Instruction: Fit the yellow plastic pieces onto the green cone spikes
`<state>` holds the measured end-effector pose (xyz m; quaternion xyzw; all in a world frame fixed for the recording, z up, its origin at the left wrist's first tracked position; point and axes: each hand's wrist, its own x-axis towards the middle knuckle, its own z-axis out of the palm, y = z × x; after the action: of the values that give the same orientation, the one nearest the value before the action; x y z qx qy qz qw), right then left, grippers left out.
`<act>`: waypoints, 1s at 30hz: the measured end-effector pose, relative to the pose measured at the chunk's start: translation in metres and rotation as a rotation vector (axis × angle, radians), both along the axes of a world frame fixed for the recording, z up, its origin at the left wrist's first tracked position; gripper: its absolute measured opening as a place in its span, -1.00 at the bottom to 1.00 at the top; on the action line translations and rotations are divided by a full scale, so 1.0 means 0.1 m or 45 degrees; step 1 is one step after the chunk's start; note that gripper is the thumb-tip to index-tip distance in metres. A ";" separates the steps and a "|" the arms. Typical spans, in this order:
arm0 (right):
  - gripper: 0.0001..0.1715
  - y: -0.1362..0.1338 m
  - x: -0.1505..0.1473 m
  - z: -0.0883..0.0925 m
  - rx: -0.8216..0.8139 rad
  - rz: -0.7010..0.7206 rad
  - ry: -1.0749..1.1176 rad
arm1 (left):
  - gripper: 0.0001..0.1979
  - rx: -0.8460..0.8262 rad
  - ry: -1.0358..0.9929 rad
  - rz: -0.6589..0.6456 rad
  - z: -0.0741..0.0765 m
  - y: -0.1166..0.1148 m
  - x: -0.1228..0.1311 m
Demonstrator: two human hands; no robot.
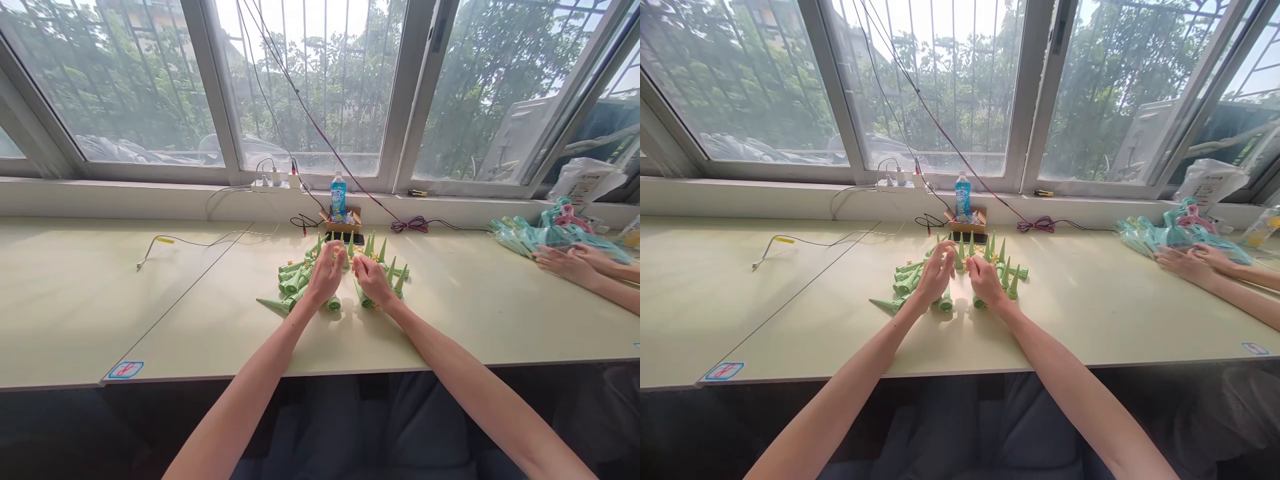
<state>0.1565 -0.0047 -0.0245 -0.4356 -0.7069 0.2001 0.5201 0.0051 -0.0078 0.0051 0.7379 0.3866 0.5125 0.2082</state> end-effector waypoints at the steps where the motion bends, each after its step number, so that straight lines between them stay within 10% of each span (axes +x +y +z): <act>1: -0.57 0.00 0.00 0.00 0.003 0.001 0.010 | -0.61 -0.016 -0.035 0.050 0.01 0.00 -0.01; 19: -0.61 -0.03 0.01 0.02 -0.012 0.014 -0.030 | -0.58 -0.374 0.089 -0.016 0.07 -0.04 -0.04; 30: -0.50 -0.05 0.02 0.04 -0.062 -0.001 -0.027 | -0.67 -0.154 0.138 -0.042 0.02 -0.02 -0.04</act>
<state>0.1583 -0.0096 -0.0202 -0.4507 -0.7071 0.2123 0.5018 0.0014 -0.0096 0.0068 0.7569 0.4154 0.4441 0.2395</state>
